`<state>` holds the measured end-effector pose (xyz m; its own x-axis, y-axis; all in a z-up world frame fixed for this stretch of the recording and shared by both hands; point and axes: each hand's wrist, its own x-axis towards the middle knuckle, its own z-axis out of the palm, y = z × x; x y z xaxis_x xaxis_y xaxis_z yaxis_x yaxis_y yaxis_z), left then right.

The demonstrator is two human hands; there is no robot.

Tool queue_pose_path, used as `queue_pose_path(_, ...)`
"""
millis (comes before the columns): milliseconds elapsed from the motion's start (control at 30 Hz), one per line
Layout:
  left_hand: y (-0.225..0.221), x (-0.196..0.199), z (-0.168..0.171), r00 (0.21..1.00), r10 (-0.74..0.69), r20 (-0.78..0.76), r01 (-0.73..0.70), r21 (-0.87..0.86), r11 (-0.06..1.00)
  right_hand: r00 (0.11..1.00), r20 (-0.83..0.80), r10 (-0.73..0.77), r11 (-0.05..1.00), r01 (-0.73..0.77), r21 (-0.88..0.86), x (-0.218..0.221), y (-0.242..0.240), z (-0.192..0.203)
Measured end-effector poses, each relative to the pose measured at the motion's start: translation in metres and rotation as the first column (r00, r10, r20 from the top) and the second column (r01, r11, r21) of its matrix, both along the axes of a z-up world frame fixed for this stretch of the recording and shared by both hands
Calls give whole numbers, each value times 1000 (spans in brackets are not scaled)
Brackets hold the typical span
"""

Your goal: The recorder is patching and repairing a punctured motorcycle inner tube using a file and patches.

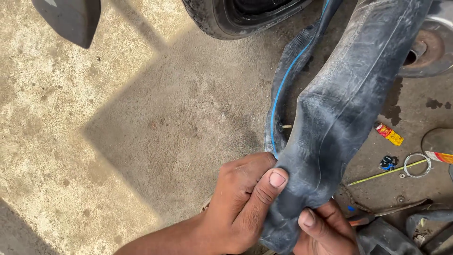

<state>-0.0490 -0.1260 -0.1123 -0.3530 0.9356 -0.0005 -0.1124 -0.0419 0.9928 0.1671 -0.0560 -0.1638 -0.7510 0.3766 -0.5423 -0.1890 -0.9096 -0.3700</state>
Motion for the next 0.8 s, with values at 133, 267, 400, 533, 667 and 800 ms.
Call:
queue_pose_path(133, 0, -1, 3, 999, 5, 52, -6, 14, 1000, 998, 17, -55, 997, 56, -54, 3, -5, -7)
queue_pose_path(267, 1, -2, 10, 991, -14, 136, 9, 39, 999, 992, -98, -81, 990, 69, -124, 4, -9, -13)
queue_pose_path(400, 0, 5, 5, 997, 8, 77, -8, -5, 1000, 983, -128, -135, 983, 117, -139, 9, -16, -19)
queue_pose_path(533, 3, 7, 11, 995, 57, 83, -55, -23, 998, 977, -135, -163, 982, 147, -122, 4, -19, -14)
queue_pose_path(667, 4, 11, 10, 994, 103, 25, -103, -16, 995, 967, -147, -210, 975, 196, -104, -1, -25, -16)
queue_pose_path(800, 1, 12, 9, 990, 127, 54, -126, -25, 992, 963, -100, -248, 964, 236, -122, -2, -32, -21)
